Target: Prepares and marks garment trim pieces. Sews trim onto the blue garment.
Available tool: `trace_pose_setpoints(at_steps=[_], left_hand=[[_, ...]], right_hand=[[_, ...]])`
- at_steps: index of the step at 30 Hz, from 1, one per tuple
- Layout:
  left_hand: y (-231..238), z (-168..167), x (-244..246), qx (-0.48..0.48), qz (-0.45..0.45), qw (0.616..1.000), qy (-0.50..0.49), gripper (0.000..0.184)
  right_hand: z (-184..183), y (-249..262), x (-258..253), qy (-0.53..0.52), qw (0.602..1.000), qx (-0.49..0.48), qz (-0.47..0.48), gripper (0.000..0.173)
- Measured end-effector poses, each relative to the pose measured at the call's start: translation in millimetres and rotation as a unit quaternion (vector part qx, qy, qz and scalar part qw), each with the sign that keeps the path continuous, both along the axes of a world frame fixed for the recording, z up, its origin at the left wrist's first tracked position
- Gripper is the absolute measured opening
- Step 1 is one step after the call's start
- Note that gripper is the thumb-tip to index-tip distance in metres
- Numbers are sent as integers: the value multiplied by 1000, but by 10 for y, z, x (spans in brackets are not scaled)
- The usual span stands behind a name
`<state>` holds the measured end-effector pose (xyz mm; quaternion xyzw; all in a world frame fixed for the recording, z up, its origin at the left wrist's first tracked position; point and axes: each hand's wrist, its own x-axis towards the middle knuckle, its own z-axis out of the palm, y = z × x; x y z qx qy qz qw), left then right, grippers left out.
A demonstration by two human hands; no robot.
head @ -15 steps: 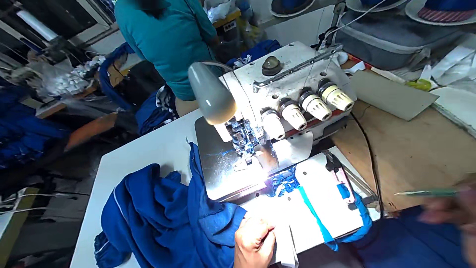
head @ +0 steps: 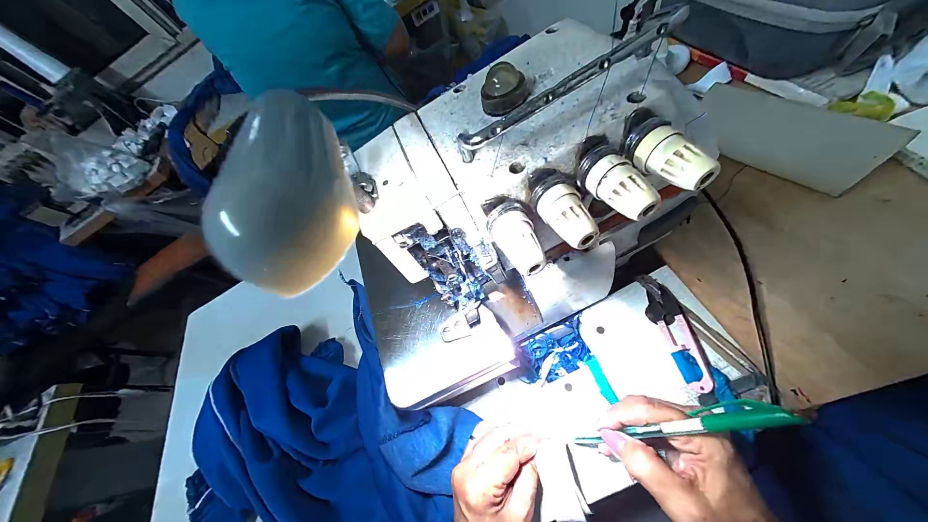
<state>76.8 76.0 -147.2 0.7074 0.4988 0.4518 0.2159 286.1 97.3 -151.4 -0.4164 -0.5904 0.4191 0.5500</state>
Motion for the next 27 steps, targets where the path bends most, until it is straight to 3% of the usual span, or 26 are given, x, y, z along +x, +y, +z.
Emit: trace_pose_setpoints(at_steps=[12, 17, 21, 27], left_hand=[[-14, -4, -7, -8, -13, 1000, -4, 10], [-20, 34, 19, 18, -21, 998, 56, 10], [-35, 44, 39, 52, -35, 992, 114, 9], [-55, 33, 32, 57, -29, 991, 116, 8]], right_hand=[[-20, 11, -51, -85, 995, 44, -1, 17], [-61, 34, -43, -121, 988, 89, 19, 15], [-69, 46, -14, -119, 987, 107, 32, 14], [-68, 40, 31, -83, 992, 92, 30, 16]])
